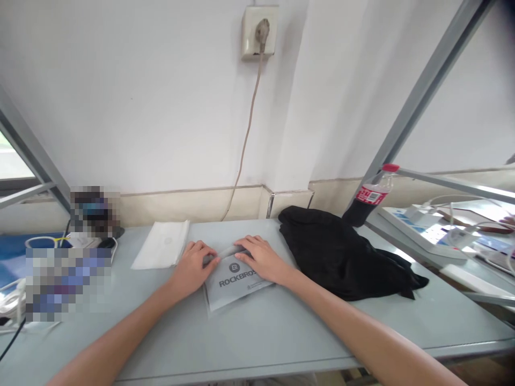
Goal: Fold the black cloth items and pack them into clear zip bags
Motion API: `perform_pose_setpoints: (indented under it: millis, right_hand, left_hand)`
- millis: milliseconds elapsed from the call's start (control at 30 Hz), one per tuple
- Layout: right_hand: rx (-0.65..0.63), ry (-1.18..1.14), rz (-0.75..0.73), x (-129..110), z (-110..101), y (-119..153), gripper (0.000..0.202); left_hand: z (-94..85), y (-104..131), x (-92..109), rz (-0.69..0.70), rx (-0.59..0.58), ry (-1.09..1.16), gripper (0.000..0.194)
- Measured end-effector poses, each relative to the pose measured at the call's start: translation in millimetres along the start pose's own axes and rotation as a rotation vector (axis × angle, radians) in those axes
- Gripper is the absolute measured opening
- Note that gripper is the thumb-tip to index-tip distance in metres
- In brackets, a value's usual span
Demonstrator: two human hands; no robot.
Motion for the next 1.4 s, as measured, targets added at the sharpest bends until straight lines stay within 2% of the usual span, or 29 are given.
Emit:
perform_pose_setpoints:
  millis: [100,233,367,433,500,600,667,733,833,933,1100,1233,1300,1400]
  right_hand:
    - [0.019,0.03,0.012,3.3,-2.5,-0.2,0.028]
    - [0.071,0.02,0.106,15.0,-8.3,-0.9,0.027]
    - [0.127,-0.192,0.146,19.2,-14.7,-3.9,0.022]
    - [0.197,-0.339,0.084,11.9,-21.5,-5.1,0.022]
    - [0.305,-0.422,-0.022,-0.9,-31.9,-2.6,0.024]
    - [0.486,-0.379,-0.182,-23.1,-47.5,9.8,0.024]
    - [0.576,-0.292,-0.267,-35.3,-54.6,19.1,0.023]
    - [0.585,-0.211,-0.313,-41.1,-56.8,22.4,0.024]
    - [0.464,-0.106,-0.333,-39.9,-53.1,15.2,0.03]
    - [0.366,-0.027,-0.332,-34.4,-50.7,7.2,0.028]
    - [0.421,-0.074,-0.277,-30.0,-55.7,7.0,0.027]
    - [0.522,-0.299,-0.233,-30.3,-58.9,11.8,0.026]
    - [0.574,-0.539,-0.155,-23.1,-59.0,11.6,0.035]
    - [0.498,-0.836,0.018,-11.2,-43.8,3.2,0.047]
  left_hand:
    - [0.6,2.2,-1.1,-0.03,-0.03,0.047,0.027]
    - [3.8,4.6,-4.2,-0.093,-0.085,0.188,0.024]
    - [-1.6,2.9,-4.8,-0.158,-0.032,0.34,0.021]
    - [-12.8,1.7,-1.8,-0.146,0.076,0.37,0.019]
    - [-30.7,4.0,1.1,-0.114,0.26,0.339,0.018]
    - [-53.7,14.8,6.3,-0.023,0.519,0.249,0.024]
    - [-58.3,20.1,9.9,0.05,0.568,0.205,0.027]
    - [-57.0,20.6,11.4,0.087,0.538,0.179,0.025]
    - [-52.6,14.3,10.0,0.058,0.434,0.169,0.019]
    - [-53.3,6.6,7.4,-0.007,0.362,0.179,0.022]
    - [-65.2,3.3,0.9,-0.073,0.368,0.152,0.027]
    - [-69.7,7.6,0.7,-0.049,0.41,0.228,0.027]
    - [-65.7,11.2,-5.0,-0.147,0.423,0.333,0.024]
    - [-59.8,19.3,-10.1,-0.273,0.508,0.468,0.024]
Point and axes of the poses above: each hand's wrist, its own y-axis away from the middle knuckle, its own z-axis out of the palm, x = y × z, the point moved 8 cm from there along -y, towards the middle knuckle, and after that the axes turned 15 degrees about -y, right-handed, at the moved point
